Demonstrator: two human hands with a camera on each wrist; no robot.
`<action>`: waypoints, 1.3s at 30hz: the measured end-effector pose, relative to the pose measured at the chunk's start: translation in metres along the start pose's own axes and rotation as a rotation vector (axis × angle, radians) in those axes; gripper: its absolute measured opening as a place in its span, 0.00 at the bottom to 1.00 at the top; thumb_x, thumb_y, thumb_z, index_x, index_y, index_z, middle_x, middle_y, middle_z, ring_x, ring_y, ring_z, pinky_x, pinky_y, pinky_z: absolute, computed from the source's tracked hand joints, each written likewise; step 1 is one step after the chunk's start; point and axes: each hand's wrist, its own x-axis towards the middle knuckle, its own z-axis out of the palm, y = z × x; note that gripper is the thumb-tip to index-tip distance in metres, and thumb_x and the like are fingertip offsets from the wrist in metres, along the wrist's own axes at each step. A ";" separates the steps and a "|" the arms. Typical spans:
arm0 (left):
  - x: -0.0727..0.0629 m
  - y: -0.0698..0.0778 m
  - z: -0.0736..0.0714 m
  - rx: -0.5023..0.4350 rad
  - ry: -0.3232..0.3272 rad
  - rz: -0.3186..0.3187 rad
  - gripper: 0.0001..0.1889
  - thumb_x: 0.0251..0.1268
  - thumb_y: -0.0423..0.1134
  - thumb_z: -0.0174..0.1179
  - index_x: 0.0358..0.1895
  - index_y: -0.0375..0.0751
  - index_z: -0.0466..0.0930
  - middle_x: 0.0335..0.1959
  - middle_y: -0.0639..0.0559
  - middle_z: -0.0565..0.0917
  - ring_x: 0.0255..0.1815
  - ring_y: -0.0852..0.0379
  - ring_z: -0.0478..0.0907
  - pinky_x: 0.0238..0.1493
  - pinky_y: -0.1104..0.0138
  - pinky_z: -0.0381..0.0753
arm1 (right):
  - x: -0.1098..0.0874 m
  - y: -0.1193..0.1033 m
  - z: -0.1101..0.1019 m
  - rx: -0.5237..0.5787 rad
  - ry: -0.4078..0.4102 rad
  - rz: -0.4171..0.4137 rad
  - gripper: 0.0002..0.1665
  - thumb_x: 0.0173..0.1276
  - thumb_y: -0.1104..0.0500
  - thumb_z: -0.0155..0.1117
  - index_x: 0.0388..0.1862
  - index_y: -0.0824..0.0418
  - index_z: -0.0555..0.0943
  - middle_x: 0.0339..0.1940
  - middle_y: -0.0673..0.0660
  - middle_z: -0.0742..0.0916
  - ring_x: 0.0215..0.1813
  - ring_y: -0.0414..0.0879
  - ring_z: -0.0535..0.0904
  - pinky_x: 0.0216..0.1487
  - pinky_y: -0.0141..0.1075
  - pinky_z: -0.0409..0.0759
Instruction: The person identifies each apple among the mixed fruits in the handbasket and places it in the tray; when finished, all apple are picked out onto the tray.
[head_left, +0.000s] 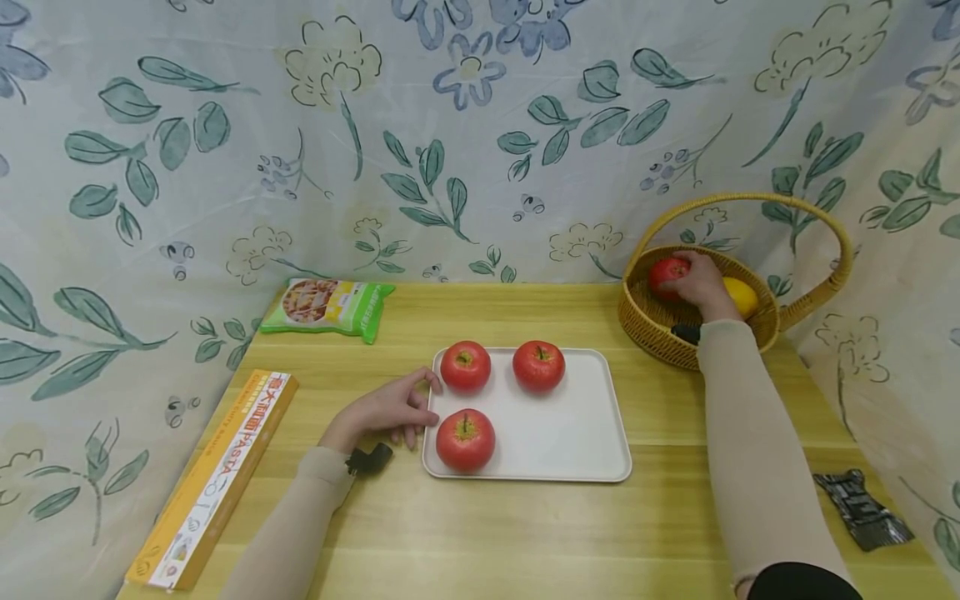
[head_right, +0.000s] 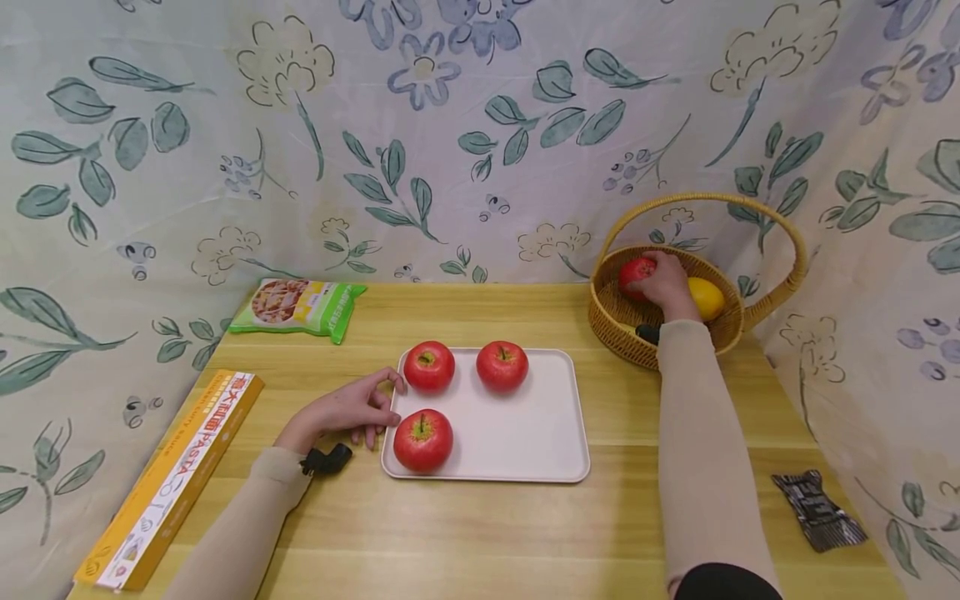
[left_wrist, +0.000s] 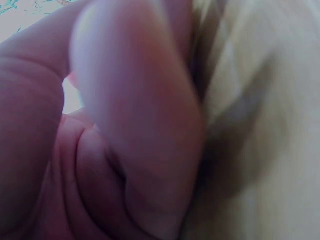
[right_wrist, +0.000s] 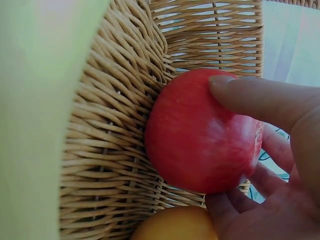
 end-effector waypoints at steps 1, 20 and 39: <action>0.000 0.000 0.000 -0.001 0.000 0.000 0.28 0.70 0.44 0.72 0.65 0.48 0.65 0.25 0.49 0.85 0.18 0.55 0.84 0.17 0.70 0.76 | 0.000 0.000 0.000 -0.007 -0.001 -0.001 0.46 0.71 0.59 0.69 0.81 0.72 0.60 0.78 0.83 0.63 0.75 0.79 0.62 0.77 0.69 0.61; 0.002 -0.002 -0.001 0.010 -0.003 0.006 0.28 0.71 0.45 0.71 0.65 0.49 0.65 0.26 0.48 0.85 0.18 0.54 0.84 0.18 0.69 0.76 | -0.016 -0.020 -0.022 0.010 0.018 0.087 0.56 0.74 0.43 0.67 0.85 0.67 0.51 0.80 0.80 0.63 0.76 0.77 0.62 0.77 0.70 0.63; 0.002 -0.004 -0.001 0.034 0.004 0.022 0.28 0.71 0.45 0.71 0.65 0.49 0.65 0.26 0.49 0.84 0.18 0.54 0.84 0.18 0.69 0.76 | -0.096 -0.060 -0.014 0.422 0.064 0.060 0.59 0.73 0.37 0.69 0.89 0.52 0.46 0.87 0.67 0.58 0.81 0.64 0.58 0.79 0.61 0.65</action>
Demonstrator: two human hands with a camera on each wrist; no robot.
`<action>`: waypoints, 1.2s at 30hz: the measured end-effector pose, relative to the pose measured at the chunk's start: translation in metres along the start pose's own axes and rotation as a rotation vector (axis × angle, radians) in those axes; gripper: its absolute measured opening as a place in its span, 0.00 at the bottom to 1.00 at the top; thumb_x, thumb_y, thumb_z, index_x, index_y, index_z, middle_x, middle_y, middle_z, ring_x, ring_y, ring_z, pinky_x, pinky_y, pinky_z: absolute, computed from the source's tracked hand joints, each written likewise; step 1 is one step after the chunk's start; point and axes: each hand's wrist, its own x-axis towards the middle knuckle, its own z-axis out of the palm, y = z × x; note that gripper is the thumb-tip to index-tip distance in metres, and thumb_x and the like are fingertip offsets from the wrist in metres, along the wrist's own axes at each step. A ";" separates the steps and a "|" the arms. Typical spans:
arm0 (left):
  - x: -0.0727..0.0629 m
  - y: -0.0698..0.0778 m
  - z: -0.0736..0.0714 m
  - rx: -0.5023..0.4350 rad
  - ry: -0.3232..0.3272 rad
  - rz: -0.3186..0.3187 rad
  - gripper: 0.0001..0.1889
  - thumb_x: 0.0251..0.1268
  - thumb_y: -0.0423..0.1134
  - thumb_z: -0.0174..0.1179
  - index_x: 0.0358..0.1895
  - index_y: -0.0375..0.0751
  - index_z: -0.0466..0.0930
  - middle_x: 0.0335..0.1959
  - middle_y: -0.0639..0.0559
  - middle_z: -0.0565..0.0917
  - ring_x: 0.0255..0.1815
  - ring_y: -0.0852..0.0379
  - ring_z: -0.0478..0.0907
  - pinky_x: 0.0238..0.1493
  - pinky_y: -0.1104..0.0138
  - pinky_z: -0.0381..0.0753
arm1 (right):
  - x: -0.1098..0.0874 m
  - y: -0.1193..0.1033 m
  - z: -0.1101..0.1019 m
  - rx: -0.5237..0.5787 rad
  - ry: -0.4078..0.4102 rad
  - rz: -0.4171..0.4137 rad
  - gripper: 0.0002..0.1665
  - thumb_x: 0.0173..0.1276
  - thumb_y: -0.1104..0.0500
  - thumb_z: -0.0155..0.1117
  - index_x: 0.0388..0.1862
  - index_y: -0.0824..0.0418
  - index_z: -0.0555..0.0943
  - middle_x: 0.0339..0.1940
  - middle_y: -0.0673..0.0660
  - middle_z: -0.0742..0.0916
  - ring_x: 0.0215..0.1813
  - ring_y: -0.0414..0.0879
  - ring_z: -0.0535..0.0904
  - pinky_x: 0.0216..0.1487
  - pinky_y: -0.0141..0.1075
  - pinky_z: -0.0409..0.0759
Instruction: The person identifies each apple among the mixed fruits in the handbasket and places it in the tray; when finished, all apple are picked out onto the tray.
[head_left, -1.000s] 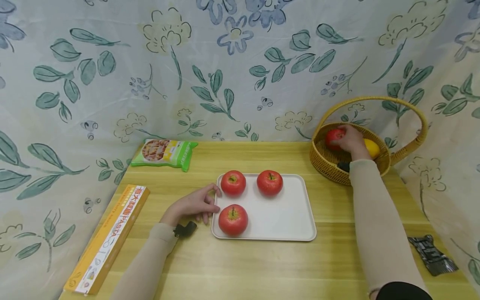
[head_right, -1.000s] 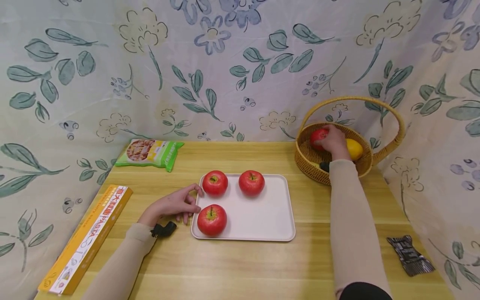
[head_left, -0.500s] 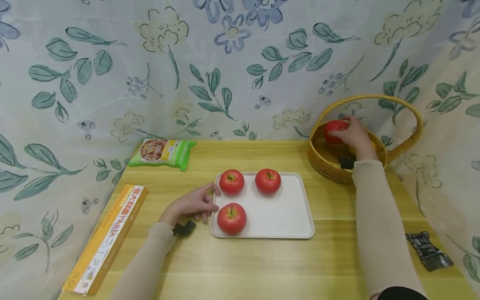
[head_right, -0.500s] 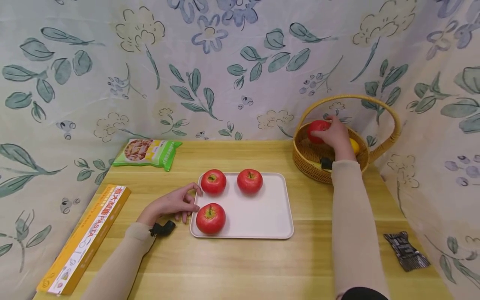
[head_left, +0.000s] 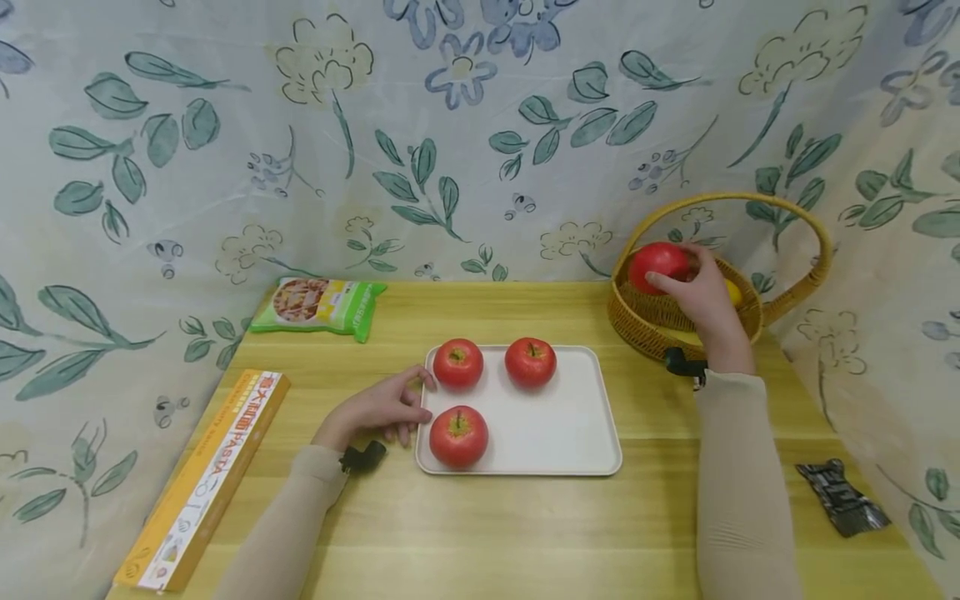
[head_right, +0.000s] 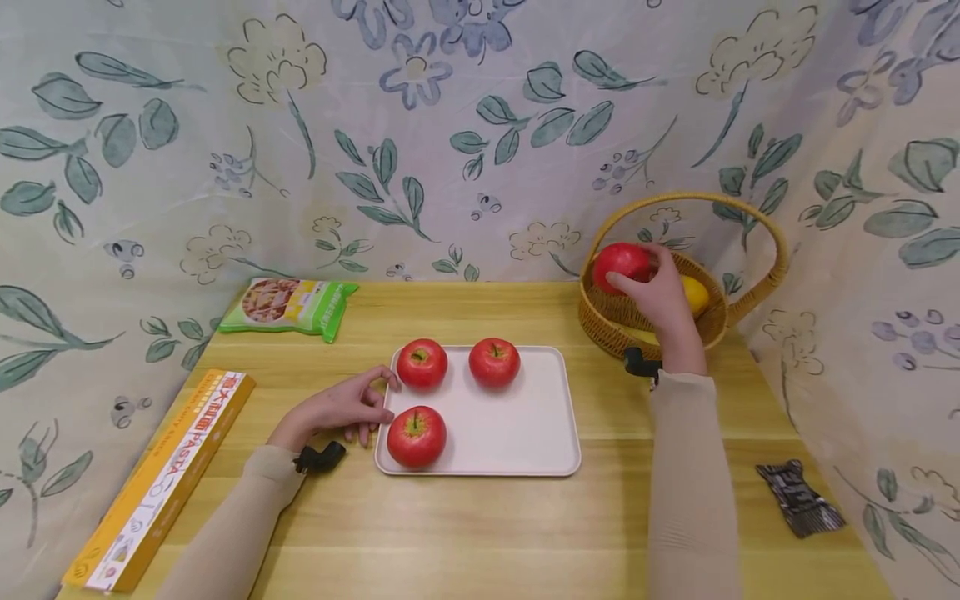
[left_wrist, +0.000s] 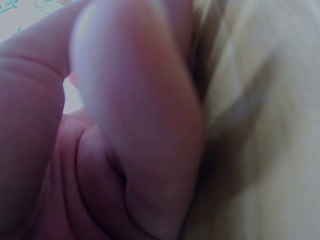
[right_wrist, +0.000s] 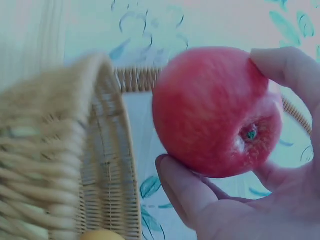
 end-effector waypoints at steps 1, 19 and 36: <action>0.000 0.000 0.000 0.002 0.002 -0.001 0.28 0.71 0.45 0.71 0.65 0.49 0.65 0.26 0.49 0.84 0.18 0.54 0.84 0.18 0.69 0.76 | -0.004 0.000 0.002 0.031 -0.009 0.008 0.59 0.73 0.38 0.69 0.89 0.51 0.45 0.87 0.67 0.58 0.82 0.63 0.57 0.80 0.60 0.65; -0.001 0.000 0.001 0.003 0.009 -0.018 0.30 0.70 0.46 0.71 0.67 0.49 0.64 0.28 0.48 0.86 0.18 0.54 0.84 0.18 0.69 0.77 | -0.065 0.008 0.041 0.193 -0.264 -0.107 0.46 0.77 0.53 0.68 0.85 0.45 0.54 0.85 0.61 0.61 0.79 0.57 0.62 0.62 0.21 0.77; 0.001 -0.002 -0.001 0.001 0.003 -0.011 0.31 0.70 0.46 0.71 0.69 0.49 0.64 0.28 0.47 0.86 0.19 0.54 0.84 0.19 0.69 0.77 | -0.092 0.019 0.088 0.307 -0.630 -0.271 0.56 0.60 0.75 0.72 0.81 0.51 0.57 0.78 0.56 0.67 0.72 0.47 0.71 0.64 0.34 0.84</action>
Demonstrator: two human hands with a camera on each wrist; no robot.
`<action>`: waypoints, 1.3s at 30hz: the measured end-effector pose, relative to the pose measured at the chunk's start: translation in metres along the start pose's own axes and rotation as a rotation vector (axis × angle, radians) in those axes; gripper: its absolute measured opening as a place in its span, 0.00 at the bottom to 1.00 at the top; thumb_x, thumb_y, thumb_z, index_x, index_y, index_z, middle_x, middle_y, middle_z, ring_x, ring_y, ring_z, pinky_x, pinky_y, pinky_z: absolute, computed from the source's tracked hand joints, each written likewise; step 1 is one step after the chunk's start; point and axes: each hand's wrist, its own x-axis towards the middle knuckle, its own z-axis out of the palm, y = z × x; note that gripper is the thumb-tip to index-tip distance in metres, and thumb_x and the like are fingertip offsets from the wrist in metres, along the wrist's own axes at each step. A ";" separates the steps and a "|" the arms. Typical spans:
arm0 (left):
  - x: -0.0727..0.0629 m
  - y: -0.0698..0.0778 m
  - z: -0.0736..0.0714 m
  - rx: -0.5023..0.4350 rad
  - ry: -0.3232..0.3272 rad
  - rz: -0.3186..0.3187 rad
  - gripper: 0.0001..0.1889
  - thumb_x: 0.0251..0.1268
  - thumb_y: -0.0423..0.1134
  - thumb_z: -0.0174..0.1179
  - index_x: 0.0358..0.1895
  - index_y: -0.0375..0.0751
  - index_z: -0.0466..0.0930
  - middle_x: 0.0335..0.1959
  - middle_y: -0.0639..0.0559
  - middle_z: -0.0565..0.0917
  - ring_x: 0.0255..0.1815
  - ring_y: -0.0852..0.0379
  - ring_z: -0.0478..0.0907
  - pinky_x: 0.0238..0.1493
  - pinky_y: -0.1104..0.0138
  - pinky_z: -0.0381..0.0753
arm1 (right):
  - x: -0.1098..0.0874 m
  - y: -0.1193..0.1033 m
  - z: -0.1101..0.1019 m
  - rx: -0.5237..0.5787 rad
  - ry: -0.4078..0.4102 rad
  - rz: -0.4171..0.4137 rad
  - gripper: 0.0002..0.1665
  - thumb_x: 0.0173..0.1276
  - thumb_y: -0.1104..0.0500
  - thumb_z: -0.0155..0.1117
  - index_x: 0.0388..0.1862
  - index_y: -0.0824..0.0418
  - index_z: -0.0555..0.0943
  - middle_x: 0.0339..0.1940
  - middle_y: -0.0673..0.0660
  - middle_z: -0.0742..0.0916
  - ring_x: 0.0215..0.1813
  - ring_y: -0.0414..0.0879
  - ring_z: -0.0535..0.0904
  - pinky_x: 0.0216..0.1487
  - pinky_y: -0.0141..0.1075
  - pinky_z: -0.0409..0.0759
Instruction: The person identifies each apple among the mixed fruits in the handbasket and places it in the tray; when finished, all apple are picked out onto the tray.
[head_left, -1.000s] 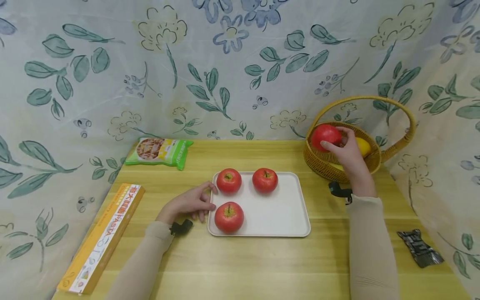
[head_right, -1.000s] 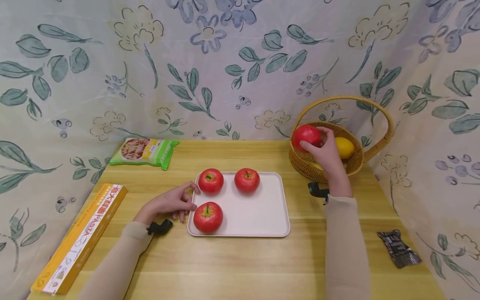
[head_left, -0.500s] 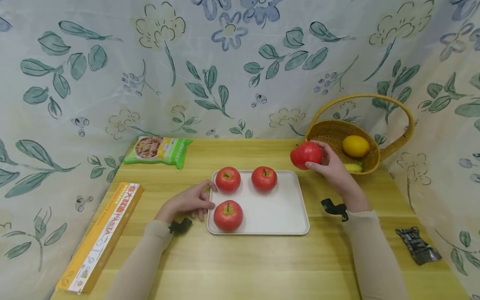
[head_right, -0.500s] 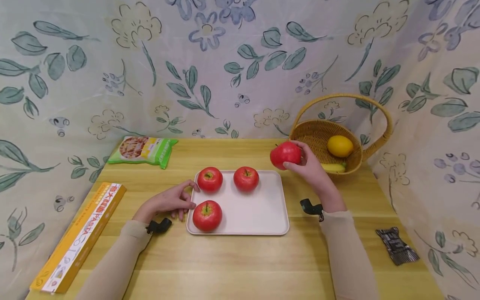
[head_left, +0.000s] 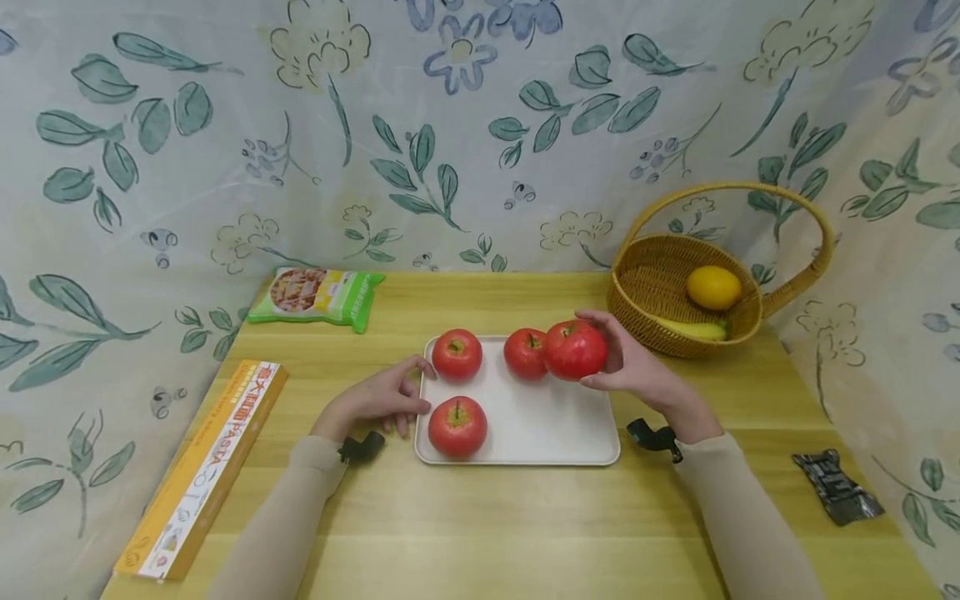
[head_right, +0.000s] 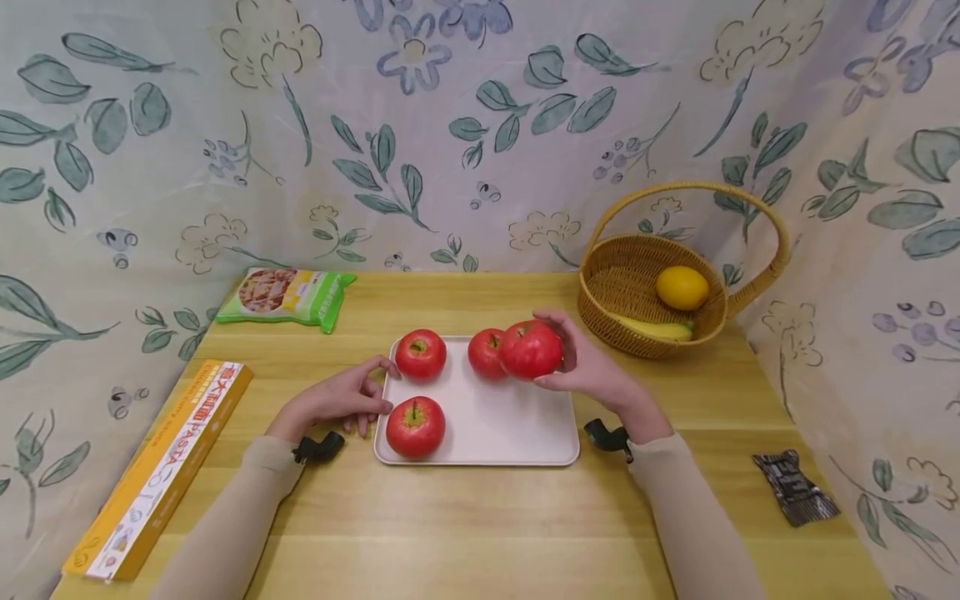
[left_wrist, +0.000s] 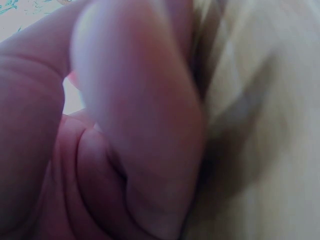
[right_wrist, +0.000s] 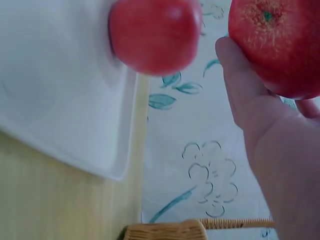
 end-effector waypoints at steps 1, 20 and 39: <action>0.000 0.001 0.000 -0.002 -0.001 -0.001 0.31 0.70 0.46 0.71 0.69 0.49 0.64 0.28 0.47 0.86 0.19 0.54 0.84 0.19 0.69 0.77 | -0.001 0.001 0.003 0.001 -0.031 0.007 0.57 0.60 0.74 0.72 0.82 0.51 0.56 0.79 0.58 0.66 0.73 0.48 0.70 0.64 0.35 0.84; -0.001 0.005 -0.001 -0.003 -0.010 0.000 0.30 0.71 0.45 0.70 0.69 0.51 0.64 0.28 0.48 0.85 0.19 0.54 0.85 0.19 0.70 0.76 | -0.001 0.028 0.033 -0.142 -0.358 0.167 0.55 0.57 0.64 0.78 0.78 0.46 0.60 0.81 0.54 0.68 0.83 0.59 0.60 0.81 0.55 0.65; -0.002 0.006 0.000 -0.012 -0.008 -0.007 0.32 0.71 0.44 0.71 0.70 0.50 0.63 0.28 0.48 0.86 0.19 0.54 0.85 0.19 0.70 0.76 | -0.002 0.036 0.027 -0.250 -0.485 0.188 0.55 0.58 0.64 0.81 0.80 0.47 0.63 0.80 0.53 0.70 0.80 0.56 0.63 0.81 0.58 0.61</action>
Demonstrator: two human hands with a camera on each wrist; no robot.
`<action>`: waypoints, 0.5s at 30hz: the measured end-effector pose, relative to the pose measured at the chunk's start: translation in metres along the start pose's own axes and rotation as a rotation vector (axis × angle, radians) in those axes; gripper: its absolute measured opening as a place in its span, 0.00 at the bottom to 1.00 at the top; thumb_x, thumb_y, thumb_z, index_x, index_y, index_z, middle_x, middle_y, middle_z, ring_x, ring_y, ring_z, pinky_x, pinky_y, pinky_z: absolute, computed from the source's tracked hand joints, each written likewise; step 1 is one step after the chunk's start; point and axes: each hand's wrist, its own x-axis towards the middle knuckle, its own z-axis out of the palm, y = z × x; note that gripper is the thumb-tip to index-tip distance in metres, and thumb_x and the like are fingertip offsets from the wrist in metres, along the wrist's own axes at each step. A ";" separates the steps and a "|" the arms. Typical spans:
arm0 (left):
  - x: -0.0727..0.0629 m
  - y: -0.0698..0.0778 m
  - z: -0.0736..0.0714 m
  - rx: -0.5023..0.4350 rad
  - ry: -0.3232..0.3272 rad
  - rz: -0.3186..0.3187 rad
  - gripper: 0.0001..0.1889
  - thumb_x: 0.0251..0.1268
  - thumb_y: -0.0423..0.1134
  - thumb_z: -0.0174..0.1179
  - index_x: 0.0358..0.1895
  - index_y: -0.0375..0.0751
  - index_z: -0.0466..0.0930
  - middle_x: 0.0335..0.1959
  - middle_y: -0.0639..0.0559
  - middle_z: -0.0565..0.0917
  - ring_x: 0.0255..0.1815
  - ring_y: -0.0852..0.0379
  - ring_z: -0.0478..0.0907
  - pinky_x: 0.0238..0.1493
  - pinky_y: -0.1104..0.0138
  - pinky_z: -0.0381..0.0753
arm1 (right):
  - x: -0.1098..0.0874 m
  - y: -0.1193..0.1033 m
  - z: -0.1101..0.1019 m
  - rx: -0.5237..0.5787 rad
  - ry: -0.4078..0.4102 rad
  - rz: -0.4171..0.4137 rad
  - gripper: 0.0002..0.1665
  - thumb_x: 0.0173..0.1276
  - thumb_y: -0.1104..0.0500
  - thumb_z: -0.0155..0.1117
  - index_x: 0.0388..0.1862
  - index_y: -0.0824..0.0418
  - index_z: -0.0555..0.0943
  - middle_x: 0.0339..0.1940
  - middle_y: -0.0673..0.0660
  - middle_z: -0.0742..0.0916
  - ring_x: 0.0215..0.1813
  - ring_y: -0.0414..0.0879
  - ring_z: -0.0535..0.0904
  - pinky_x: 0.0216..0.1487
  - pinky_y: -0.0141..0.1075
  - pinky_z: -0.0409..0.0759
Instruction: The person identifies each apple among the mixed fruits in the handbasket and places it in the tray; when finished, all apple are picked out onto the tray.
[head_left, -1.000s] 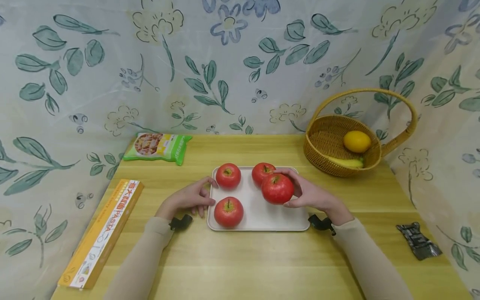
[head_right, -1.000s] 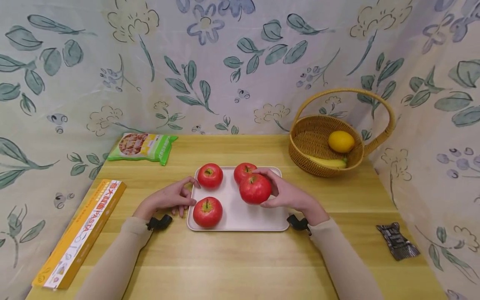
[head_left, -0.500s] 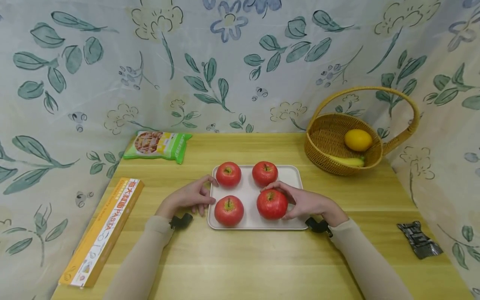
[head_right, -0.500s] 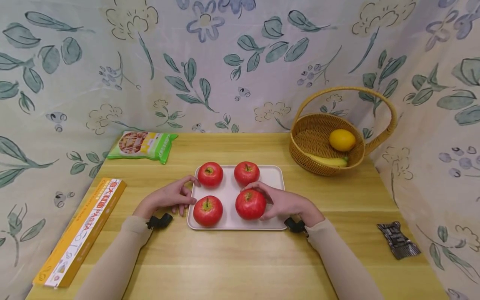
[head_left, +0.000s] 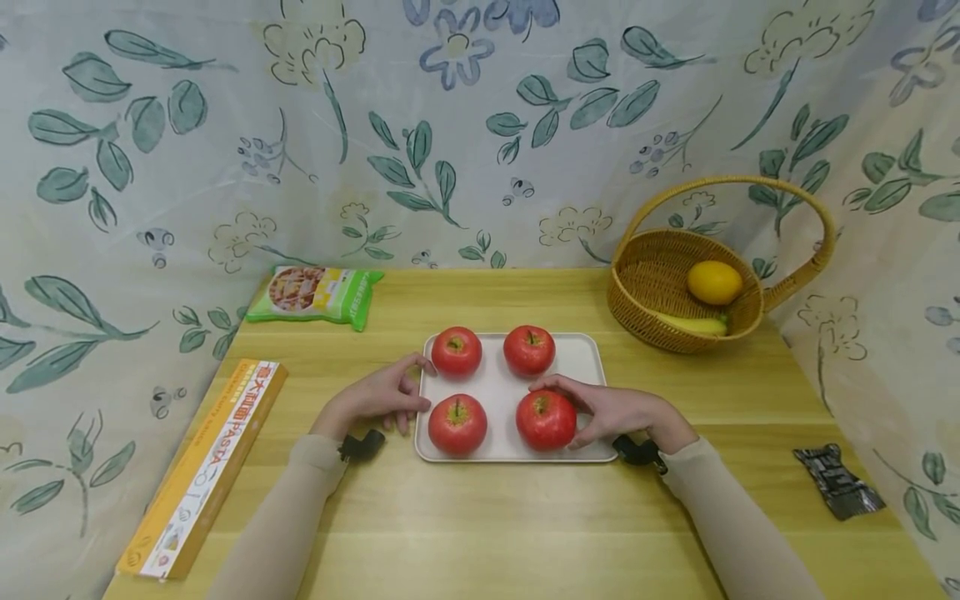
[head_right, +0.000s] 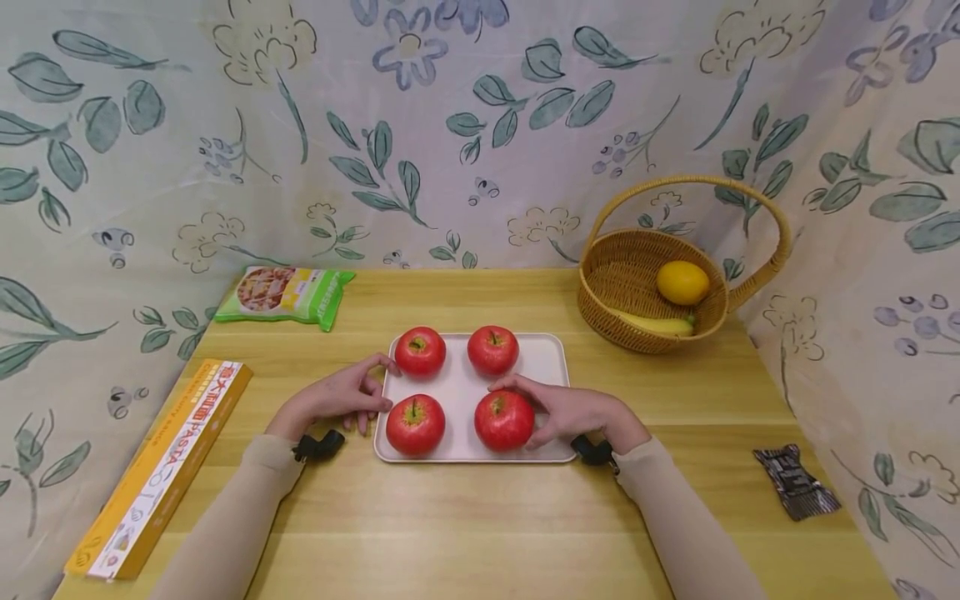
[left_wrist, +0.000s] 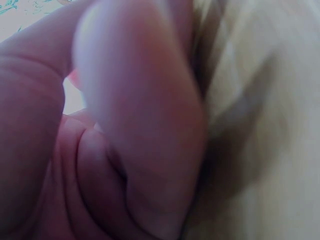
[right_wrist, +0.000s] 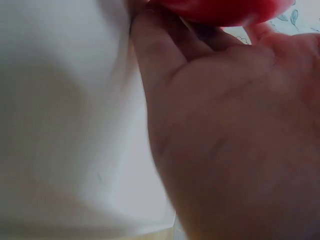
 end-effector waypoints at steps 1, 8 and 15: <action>0.000 0.000 0.000 -0.002 0.000 -0.002 0.32 0.71 0.44 0.71 0.71 0.50 0.63 0.28 0.48 0.86 0.19 0.55 0.85 0.19 0.70 0.76 | 0.000 0.000 0.000 -0.006 0.000 0.000 0.55 0.58 0.64 0.81 0.80 0.47 0.63 0.80 0.54 0.70 0.80 0.56 0.64 0.81 0.58 0.62; 0.001 -0.003 0.000 -0.016 -0.002 -0.003 0.32 0.70 0.45 0.71 0.70 0.50 0.63 0.28 0.48 0.86 0.19 0.55 0.84 0.19 0.70 0.76 | -0.003 -0.003 0.001 -0.035 -0.005 -0.017 0.52 0.57 0.57 0.82 0.78 0.47 0.66 0.79 0.55 0.71 0.78 0.57 0.66 0.79 0.58 0.64; 0.003 -0.007 0.000 -0.021 -0.003 -0.008 0.33 0.70 0.45 0.72 0.70 0.49 0.63 0.28 0.47 0.86 0.19 0.54 0.84 0.18 0.70 0.77 | -0.002 0.000 0.000 -0.059 -0.017 -0.054 0.47 0.60 0.54 0.82 0.76 0.47 0.68 0.76 0.54 0.74 0.75 0.54 0.69 0.77 0.49 0.70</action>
